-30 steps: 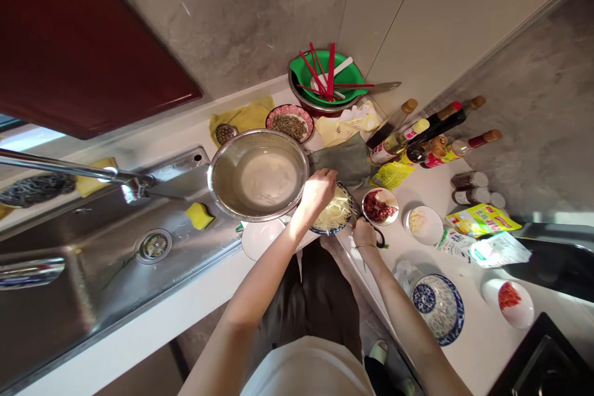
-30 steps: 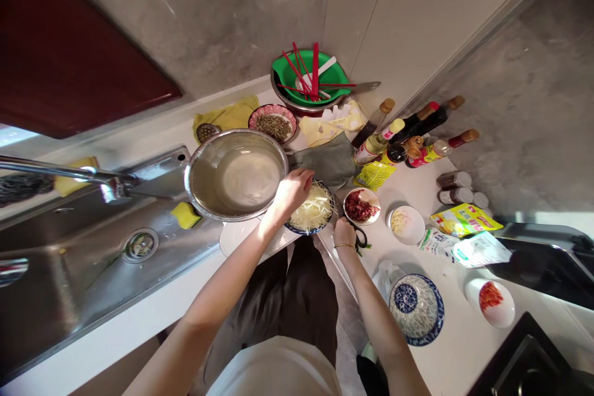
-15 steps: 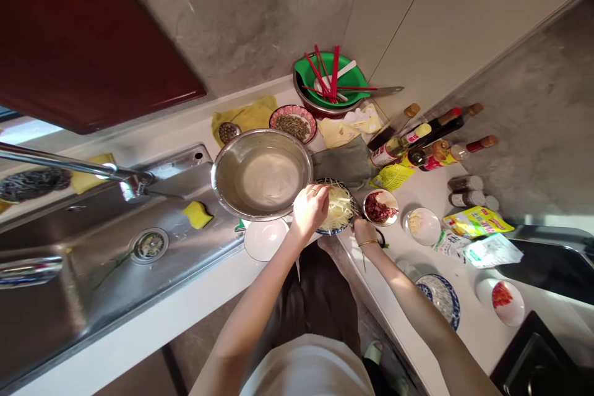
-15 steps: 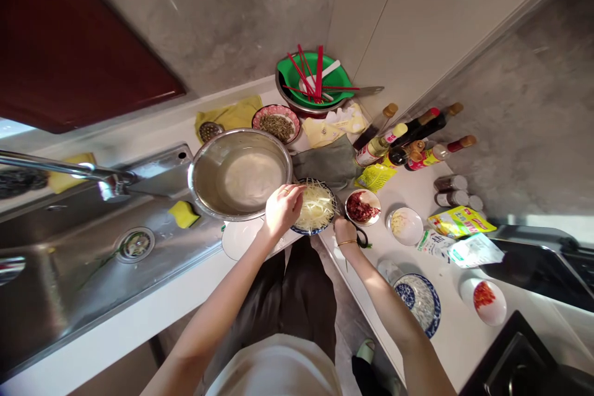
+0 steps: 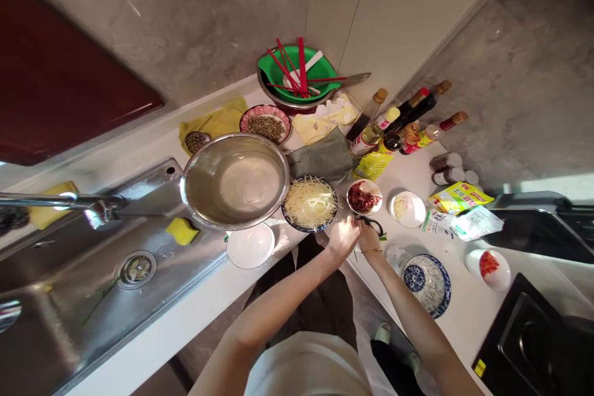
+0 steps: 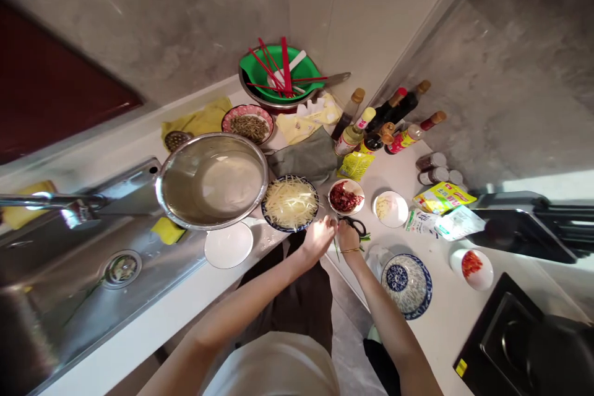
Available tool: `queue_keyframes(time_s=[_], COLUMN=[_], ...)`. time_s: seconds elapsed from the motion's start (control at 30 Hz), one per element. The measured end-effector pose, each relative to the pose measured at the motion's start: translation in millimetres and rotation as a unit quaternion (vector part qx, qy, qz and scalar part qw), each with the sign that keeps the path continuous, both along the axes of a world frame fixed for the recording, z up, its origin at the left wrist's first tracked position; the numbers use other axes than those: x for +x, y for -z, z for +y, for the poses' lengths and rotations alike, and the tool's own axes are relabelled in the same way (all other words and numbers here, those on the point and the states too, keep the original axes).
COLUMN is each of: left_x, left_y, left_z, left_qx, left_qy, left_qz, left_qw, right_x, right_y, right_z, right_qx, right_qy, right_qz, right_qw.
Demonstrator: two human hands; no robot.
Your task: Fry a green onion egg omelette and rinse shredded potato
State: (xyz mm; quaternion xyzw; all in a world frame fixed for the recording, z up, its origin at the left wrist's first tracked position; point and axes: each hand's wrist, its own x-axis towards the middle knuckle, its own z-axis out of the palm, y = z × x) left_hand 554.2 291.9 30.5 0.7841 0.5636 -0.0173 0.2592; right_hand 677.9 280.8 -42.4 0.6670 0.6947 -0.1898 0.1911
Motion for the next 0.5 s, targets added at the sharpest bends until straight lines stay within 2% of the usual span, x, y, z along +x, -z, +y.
queue_keyframes(time_s=[0.07,0.13,0.27,0.4,0.5], left_x=[17.4,25.9,28.8,30.8,33.7], left_y=[12.2,23.8,42.6,51.1,51.0], left_z=[-13.5,-15.7,4.6,21.0,22.7], left_qx=[-0.029,-0.039,-0.058,-0.095,-0.124], left_qy=[-0.021,-0.048,-0.116,-0.145,-0.140], left_qz=[0.027,0.044,0.057,0.078,0.073], left_qw=[0.999,0.997,0.990,0.982,0.980], right_x=[11.9,22.7,29.3,16.0,5.0], right_y=[1.9,3.5,6.4,11.2,11.9], right_z=[-4.1,-7.9,-12.9,-9.2,-0.8], right_qx=[0.000,0.013,0.037,0.002,-0.019], right_qy=[0.019,0.041,0.077,0.075,0.074], right_qz=[-0.004,0.004,0.060,0.117,0.110], right_qw=[1.000,0.999,0.995,0.990,0.991])
